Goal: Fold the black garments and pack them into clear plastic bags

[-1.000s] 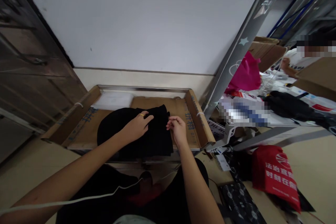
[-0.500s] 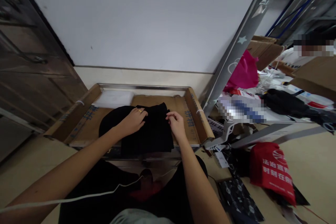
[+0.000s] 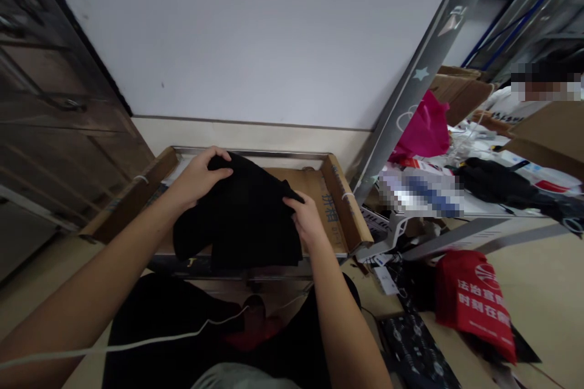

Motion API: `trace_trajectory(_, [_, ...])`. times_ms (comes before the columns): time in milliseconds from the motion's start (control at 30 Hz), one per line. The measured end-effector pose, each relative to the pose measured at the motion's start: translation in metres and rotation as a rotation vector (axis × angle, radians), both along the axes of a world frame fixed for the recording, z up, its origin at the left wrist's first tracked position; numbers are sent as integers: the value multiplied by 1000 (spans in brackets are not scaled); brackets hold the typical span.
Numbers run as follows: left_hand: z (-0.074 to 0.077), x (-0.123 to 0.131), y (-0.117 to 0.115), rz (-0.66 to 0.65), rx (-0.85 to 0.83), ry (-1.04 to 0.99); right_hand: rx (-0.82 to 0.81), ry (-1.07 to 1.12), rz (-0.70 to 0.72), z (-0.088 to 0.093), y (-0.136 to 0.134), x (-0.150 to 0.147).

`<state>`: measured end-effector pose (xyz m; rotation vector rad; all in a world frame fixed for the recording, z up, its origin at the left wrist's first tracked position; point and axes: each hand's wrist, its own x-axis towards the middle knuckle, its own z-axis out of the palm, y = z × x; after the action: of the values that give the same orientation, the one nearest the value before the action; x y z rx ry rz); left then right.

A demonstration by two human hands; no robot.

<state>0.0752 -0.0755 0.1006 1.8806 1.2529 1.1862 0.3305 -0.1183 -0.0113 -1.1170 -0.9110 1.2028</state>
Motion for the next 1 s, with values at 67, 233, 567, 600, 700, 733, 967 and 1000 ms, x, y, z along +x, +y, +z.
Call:
trace_trajectory(67, [-20,-7,-1,-9,-138,-61,-29,92,-55,-2,0,7])
trace_trajectory(233, [-78,-18,-24,-32,-294,-74,-2,-87,-63,-13,-5,20])
trace_trajectory(567, [-114,-37,-61,-18,-334,137,53,-707,9,-38,-23,28])
trace_trajectory(600, [-115,-38,-60,-24,-338,153,54,-736,9,-38,-25,27])
trace_trajectory(700, [-116,-39,-59,-39,-350,200,54,-785,1,-39,-29,25])
trace_trajectory(733, [-116,-39,-59,-42,-337,215,56,-805,-11,-39,-31,24])
trace_trajectory(967, [-115,-37,-66,-19,-312,325,82,-995,-34,-35,-44,21])
trace_trajectory(1000, [-115,-37,-68,-14,-316,329,82,-1022,-37,-35,-45,20])
